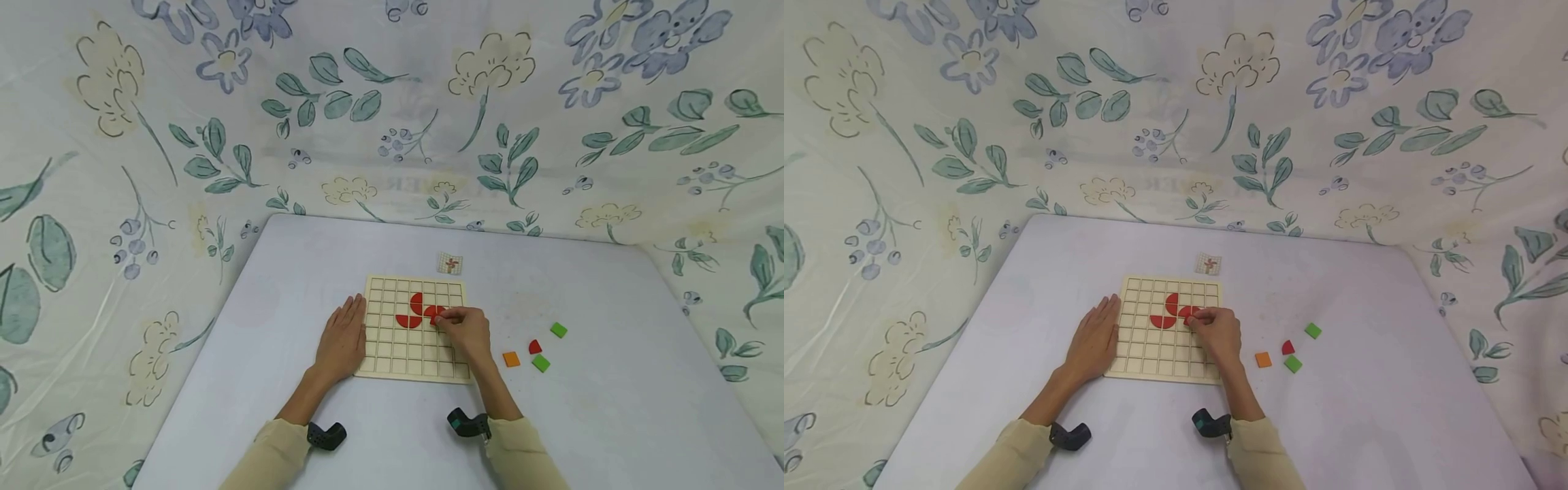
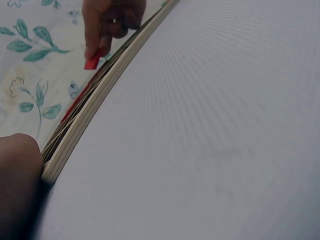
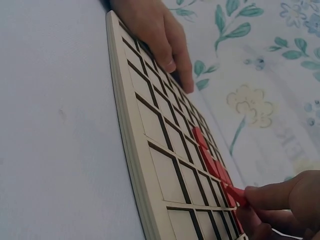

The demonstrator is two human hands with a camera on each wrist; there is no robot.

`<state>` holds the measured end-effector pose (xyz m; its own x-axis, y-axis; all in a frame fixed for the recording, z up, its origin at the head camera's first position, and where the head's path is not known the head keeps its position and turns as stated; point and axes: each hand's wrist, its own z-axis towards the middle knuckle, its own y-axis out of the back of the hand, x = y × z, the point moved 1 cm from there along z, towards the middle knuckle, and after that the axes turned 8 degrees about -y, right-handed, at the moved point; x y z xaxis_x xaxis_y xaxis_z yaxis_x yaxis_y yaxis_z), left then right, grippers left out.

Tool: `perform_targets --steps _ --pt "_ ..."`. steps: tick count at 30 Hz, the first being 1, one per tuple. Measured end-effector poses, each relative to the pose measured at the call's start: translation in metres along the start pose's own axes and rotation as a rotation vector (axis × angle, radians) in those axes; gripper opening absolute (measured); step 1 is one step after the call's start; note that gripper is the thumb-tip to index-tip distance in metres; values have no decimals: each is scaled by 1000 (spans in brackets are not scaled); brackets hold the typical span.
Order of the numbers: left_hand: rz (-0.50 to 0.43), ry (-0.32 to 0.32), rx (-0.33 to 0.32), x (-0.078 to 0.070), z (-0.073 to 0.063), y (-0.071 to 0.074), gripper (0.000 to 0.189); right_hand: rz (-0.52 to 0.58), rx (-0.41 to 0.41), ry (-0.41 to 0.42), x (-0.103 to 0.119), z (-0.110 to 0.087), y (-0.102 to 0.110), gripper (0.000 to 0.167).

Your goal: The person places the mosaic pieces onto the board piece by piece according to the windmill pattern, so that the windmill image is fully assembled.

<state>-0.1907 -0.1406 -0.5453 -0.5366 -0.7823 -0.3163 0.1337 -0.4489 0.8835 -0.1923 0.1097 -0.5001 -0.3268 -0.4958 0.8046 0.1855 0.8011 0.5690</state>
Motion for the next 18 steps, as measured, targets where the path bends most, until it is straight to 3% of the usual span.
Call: perform_targets --steps 18 --pt "-30 44 -31 1 3 -3 51 -107 -55 19 3 -4 -7 12"
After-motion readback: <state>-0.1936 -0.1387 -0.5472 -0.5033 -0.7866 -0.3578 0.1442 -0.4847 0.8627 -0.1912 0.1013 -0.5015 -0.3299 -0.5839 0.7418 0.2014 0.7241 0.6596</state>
